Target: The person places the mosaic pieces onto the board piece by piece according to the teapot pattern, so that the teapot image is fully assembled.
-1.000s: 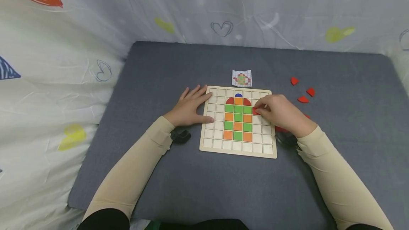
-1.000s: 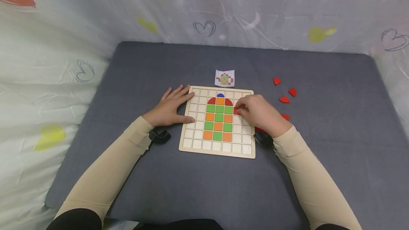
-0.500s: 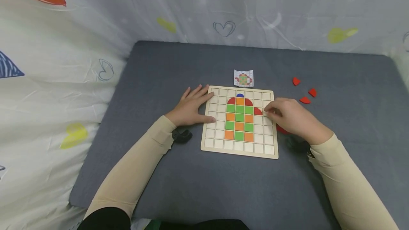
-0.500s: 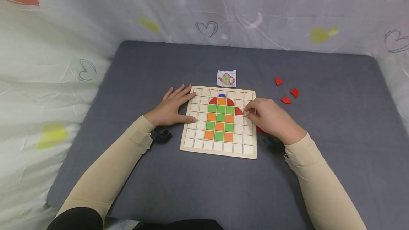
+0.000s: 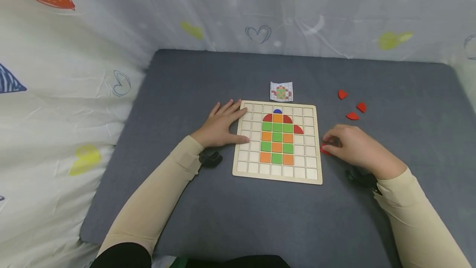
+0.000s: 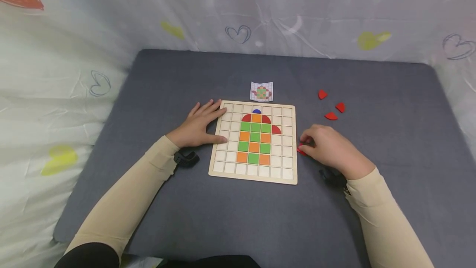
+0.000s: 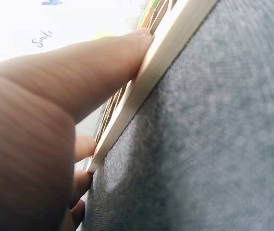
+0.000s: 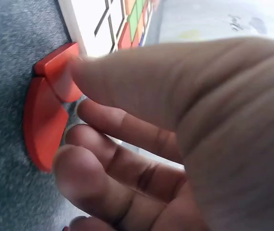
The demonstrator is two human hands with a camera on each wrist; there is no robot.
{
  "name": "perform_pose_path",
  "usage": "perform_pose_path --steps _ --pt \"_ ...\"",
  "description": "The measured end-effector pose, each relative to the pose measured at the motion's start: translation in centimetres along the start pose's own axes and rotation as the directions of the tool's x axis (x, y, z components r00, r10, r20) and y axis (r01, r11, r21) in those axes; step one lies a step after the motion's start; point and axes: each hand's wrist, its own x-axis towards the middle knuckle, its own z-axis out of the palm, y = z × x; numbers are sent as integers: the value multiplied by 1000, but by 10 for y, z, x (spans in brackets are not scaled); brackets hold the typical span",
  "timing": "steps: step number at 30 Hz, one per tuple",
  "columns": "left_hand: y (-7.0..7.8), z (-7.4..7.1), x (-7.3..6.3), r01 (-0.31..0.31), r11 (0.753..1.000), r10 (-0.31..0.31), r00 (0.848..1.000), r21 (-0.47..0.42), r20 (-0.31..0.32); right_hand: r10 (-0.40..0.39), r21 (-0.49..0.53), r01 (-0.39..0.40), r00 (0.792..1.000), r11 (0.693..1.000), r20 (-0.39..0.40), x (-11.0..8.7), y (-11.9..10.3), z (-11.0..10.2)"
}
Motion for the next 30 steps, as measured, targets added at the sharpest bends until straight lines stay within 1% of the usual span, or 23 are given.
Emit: perform_pose_path --steps 3,6,9,13,18,30 --pt "-1 1 -1 0 1000 0 1000 -4 -1 14 -2 -14 1000 1000 27 -3 1 1" --pt "-1 1 -1 0 1000 0 1000 -6 -4 27 -4 -27 999 1000 38 -4 1 1" --pt "-1 0 -1 -1 1000 1 1000 -7 -6 24 1 -24 999 1000 38 -4 1 1" --pt "-1 0 -1 -1 1000 1 1000 -5 -6 0 6 -1 1000 1000 29 -4 1 1" --pt "0 1 0 3 1000 -3 1000 -1 -5 1 25 -1 1000 1000 27 -2 -2 2" --pt "0 2 1 8 1000 -8 1000 0 -4 65 76 -66 998 995 23 -4 -3 0"
